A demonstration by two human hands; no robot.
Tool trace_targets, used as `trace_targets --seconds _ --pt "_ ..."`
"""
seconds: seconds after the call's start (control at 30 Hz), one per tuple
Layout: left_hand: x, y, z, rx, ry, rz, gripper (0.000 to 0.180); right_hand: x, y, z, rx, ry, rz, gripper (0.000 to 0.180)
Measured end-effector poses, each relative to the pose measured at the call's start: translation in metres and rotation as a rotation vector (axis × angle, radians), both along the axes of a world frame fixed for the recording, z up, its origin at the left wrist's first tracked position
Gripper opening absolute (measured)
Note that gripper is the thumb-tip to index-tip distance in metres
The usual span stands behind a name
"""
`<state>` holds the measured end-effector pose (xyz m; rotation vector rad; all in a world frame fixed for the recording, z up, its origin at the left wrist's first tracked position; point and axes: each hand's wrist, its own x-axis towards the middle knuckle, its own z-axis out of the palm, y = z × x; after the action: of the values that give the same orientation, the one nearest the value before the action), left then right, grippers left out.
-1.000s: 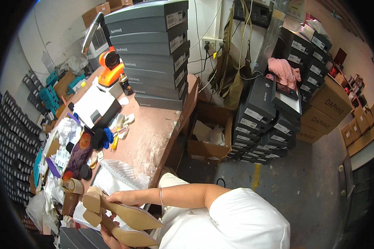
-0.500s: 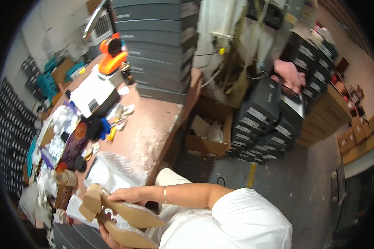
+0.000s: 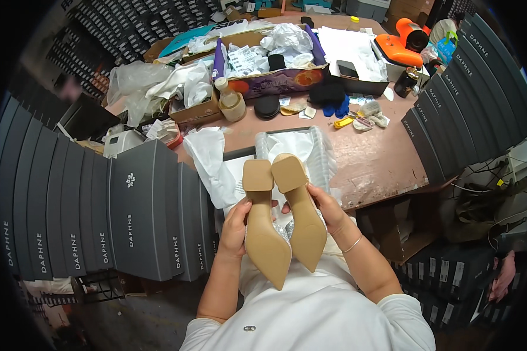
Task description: Inspecting high-heeled shoes and packing them into boxes with tissue paper and protective foam.
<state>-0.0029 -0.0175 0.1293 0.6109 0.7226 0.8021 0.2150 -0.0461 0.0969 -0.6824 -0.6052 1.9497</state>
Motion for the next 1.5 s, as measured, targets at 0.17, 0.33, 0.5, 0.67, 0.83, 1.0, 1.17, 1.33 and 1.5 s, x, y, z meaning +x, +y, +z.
trace_targets --seconds 0.17,0.33,0.5,0.67,0.83,1.0,1.17,1.33,1.5 --pt "-0.002 0.002 0.0 0.002 0.047 -0.002 0.043 -0.004 0.004 -0.004 0.009 -0.057 -0.014 0.052" --pt "-0.003 0.005 0.005 0.083 0.06 -0.062 0.044 -0.004 0.005 0.003 0.032 -0.068 -0.021 0.052" --pt "-0.006 0.0 0.01 0.168 0.038 -0.076 0.044 -0.004 0.0 0.012 0.106 -0.119 -0.002 0.054" --pt "-0.004 -0.008 0.017 0.219 -0.025 -0.08 0.037 -0.002 -0.009 0.018 0.124 -0.089 0.034 0.058" --pt "-0.022 -0.005 0.01 0.414 0.03 -0.232 0.036 0.012 -0.022 0.028 0.473 -0.473 0.038 0.042" --pt "-0.022 -0.001 0.032 0.617 0.056 -0.346 0.035 0.025 -0.031 0.051 0.861 -0.788 0.009 0.035" --pt "-0.028 -0.001 0.026 0.614 0.156 -0.415 0.032 0.034 -0.041 0.064 0.826 -0.84 -0.009 0.027" --pt "-0.029 0.005 0.025 0.653 0.355 -0.429 0.033 0.07 -0.036 0.09 0.627 -1.157 -0.18 0.019" --pt "-0.006 0.003 0.06 0.845 0.683 -0.403 0.027 0.148 0.016 0.015 0.316 -1.628 -0.291 0.028"
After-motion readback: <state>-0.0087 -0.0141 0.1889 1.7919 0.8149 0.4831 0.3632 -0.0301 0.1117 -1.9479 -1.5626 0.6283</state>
